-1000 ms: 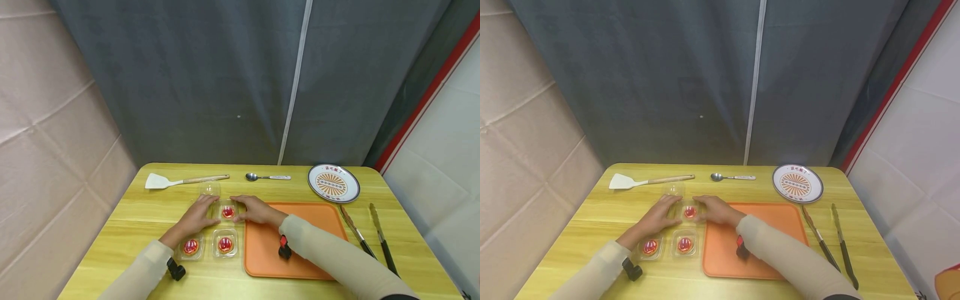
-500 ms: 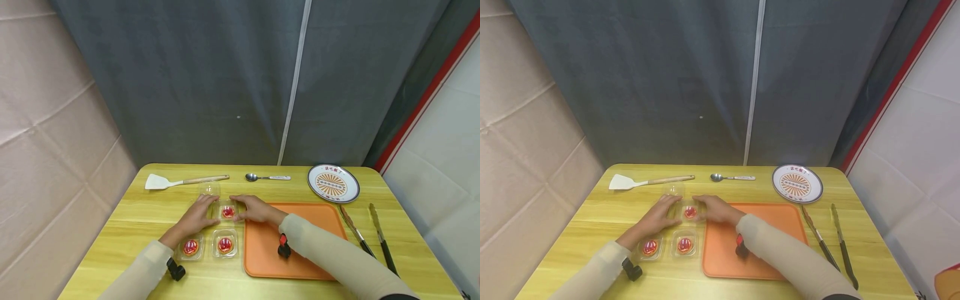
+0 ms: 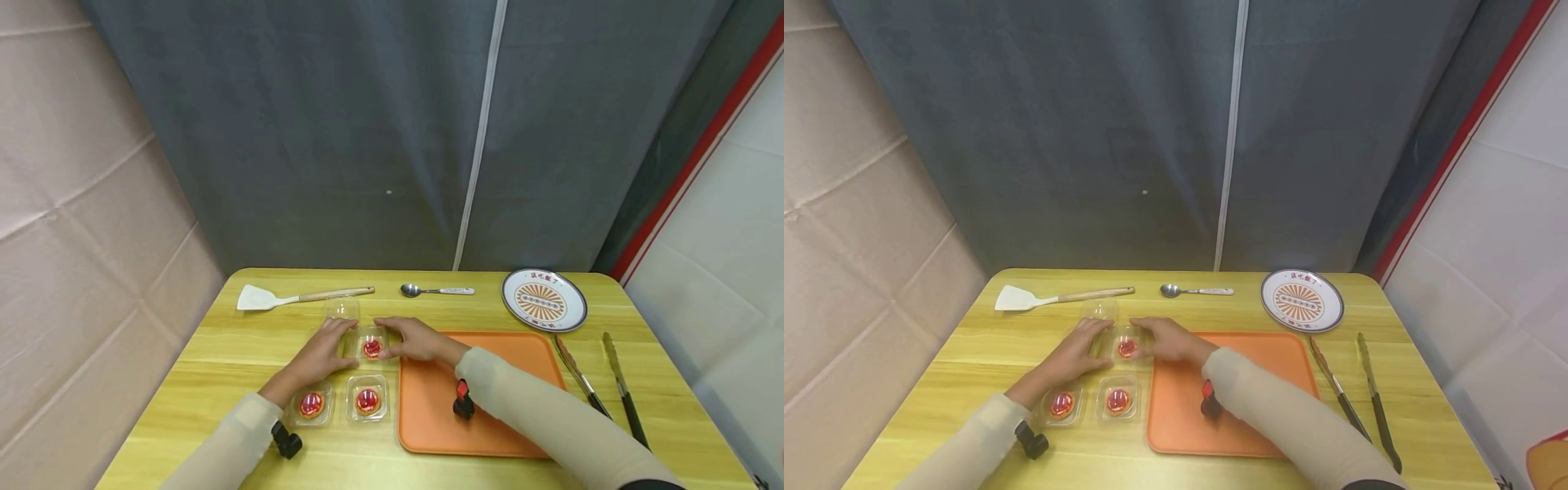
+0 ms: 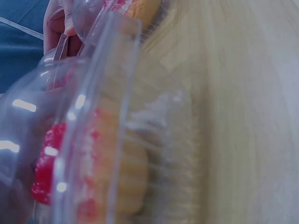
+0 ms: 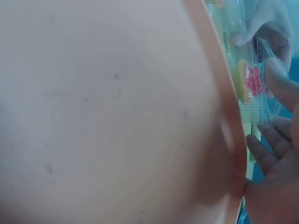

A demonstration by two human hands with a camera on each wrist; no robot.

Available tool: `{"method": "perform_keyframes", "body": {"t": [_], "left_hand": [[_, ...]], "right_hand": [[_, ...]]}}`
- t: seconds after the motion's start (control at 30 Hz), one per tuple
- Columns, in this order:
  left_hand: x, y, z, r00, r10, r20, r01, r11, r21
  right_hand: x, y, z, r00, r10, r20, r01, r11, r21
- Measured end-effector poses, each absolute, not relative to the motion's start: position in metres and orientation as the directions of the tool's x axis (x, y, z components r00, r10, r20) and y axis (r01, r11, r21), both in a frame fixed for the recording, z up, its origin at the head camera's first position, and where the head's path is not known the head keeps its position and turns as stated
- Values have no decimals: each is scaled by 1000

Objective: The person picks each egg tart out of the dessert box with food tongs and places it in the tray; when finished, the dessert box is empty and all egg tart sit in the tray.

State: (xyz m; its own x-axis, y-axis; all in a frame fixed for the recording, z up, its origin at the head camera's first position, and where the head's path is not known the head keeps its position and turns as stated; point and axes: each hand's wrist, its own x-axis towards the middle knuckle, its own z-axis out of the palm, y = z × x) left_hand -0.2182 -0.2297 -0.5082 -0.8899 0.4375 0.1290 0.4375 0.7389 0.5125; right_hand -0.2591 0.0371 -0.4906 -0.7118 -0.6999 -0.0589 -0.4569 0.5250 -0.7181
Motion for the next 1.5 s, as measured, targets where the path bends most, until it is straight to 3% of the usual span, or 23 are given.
{"method": "perform_keyframes", "body": {"t": [0.37, 0.57, 0.7, 0.8, 0.97, 1.07, 1.2, 1.3, 1.37, 1.5], "left_hand": [[-218, -232, -496, -886, 447, 127, 446, 743, 499], [-215, -230, -477, -869, 450, 207, 493, 751, 439], [-213, -226, -465, -813, 485, 323, 578, 741, 343], [-213, -221, -458, -727, 543, 420, 660, 722, 208], [-215, -216, -452, -563, 660, 498, 745, 666, -41], [-215, -212, -449, -527, 689, 498, 757, 646, -93], [-216, -207, -444, -546, 684, 484, 759, 649, -61], [-217, -203, -442, -615, 654, 441, 747, 662, 60], [-219, -199, -442, -681, 618, 393, 718, 668, 194], [-232, -188, -445, -808, 520, 278, 585, 643, 495]], "right_hand": [[-259, 38, -482, -711, -703, -19, -475, 500, -725], [-259, 43, -468, -701, -713, 0, -396, 390, -831], [-257, 50, -456, -677, -735, -39, -209, 243, -947], [-257, 56, -450, -634, -768, -92, -6, 123, -992], [-257, 64, -446, -522, -832, -187, 296, 29, -955], [-257, 68, -446, -467, -849, -247, 406, 42, -913], [-256, 73, -446, -436, -851, -293, 473, 61, -879], [-255, 76, -445, -453, -837, -308, 454, 81, -887], [-256, 78, -445, -507, -809, -298, 385, 96, -918], [-260, 83, -449, -687, -703, -182, 121, 136, -983]]}}
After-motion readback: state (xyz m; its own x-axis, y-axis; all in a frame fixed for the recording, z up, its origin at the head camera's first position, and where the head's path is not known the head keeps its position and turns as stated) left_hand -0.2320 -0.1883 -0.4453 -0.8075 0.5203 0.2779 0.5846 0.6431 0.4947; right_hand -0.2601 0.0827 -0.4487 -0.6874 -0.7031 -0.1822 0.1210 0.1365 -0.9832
